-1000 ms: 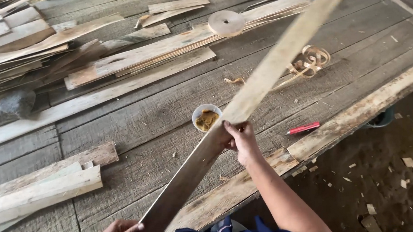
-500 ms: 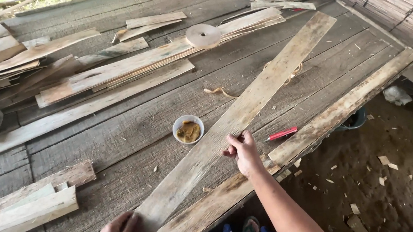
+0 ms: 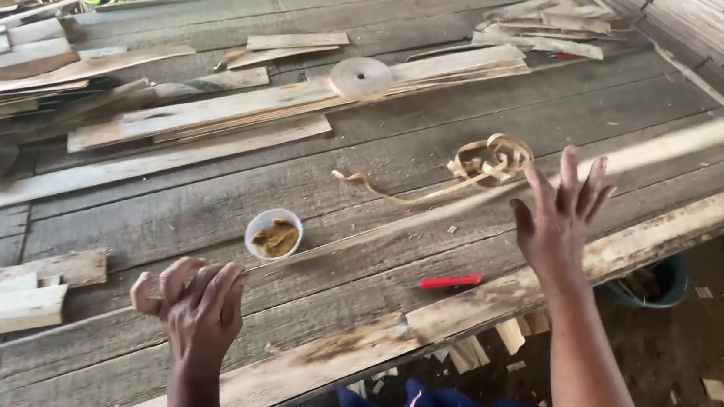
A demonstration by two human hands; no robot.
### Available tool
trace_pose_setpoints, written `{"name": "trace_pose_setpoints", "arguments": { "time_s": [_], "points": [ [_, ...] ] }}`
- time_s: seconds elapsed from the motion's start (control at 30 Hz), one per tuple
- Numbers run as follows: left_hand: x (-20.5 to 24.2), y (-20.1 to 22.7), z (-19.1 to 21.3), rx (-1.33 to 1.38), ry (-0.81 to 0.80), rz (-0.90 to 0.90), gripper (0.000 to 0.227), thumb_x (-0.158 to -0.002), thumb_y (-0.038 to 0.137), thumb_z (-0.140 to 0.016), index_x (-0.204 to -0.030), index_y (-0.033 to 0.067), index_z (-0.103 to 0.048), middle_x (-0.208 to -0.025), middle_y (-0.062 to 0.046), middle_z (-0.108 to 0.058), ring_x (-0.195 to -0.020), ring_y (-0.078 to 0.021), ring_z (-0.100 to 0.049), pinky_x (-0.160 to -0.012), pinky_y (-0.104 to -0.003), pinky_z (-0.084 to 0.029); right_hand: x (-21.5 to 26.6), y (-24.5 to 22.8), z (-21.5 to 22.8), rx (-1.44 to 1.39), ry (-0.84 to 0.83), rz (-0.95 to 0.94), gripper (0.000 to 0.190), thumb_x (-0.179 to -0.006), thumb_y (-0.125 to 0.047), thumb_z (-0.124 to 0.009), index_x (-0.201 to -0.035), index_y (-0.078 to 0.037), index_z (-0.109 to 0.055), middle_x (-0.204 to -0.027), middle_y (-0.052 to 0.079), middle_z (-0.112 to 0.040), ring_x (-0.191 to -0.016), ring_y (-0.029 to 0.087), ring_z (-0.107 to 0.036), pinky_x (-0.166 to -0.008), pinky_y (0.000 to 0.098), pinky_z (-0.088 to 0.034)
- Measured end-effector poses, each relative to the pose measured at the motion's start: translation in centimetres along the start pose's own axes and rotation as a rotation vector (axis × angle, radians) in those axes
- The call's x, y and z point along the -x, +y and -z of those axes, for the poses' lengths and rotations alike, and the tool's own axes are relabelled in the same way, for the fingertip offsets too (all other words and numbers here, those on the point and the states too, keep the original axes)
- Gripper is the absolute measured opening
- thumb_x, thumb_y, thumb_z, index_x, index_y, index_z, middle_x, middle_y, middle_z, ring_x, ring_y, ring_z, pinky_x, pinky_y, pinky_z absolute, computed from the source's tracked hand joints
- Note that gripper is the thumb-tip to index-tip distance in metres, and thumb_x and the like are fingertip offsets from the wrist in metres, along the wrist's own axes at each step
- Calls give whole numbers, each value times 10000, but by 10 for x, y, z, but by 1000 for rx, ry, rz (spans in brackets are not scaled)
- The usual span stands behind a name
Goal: The person uses a red utility knife to score and split long, thin wooden planks on a wooden workbench. They repeatedly position the planks, score them, and break them into smaller pieces, stacking the finished pieces on the bench.
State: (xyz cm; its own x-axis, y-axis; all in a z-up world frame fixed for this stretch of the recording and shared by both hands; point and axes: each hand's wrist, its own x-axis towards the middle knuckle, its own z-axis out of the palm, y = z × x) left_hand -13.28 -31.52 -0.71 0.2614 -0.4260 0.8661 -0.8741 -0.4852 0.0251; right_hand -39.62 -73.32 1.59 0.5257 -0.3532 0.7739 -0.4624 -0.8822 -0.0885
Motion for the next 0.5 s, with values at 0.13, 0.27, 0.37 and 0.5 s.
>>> {"name": "trace_pose_setpoints", "arguments": {
  "time_s": [0.13,0.27,0.37,0.5],
  "points": [
    [-4,35,-48,-101,138,345,320,-1043,539,-627,-1004,242,-739,-1492,-116,-590,-1528,-430,-342,-1195,-711,98,8,68,4,68,-67,164,209,-952,-168,-813,-1122,-201,-696,-1022,-1,-705,-1013,260,-654,-1217,643,-376],
    [-45,79,-53,57,118,495,829,-995,742,-462,-1520,101,-439,-1643,-269,-186,-1499,-517,-85,-1124,-753,35,7,99,-19,81,-10,58,127,-1004,-414,-764,-1115,-365,-731,-948,-234,-653,-947,105,-655,-1048,383,-490],
    [-59,127,-73,337,31,510,595,-1004,302,-581,-1547,124,-414,-1615,-248,-282,-1486,-465,-246,-1166,-721,-145,-11,84,-3,-71,-39,-29,164,-1028,-385,-750,-1131,-259,-773,-889,-45,-740,-846,179,-703,-918,437,-566],
    [-88,180,-100,1077,-323,917,615,-972,164,-616,-1546,65,-418,-1555,-279,-418,-1406,-480,-421,-1155,-656,-310,-38,68,16,-297,-326,-412,355,-973,-363,-720,-1313,-262,-728,-1153,75,-736,-1134,339,-668,-1007,516,-502]
  ]
}}
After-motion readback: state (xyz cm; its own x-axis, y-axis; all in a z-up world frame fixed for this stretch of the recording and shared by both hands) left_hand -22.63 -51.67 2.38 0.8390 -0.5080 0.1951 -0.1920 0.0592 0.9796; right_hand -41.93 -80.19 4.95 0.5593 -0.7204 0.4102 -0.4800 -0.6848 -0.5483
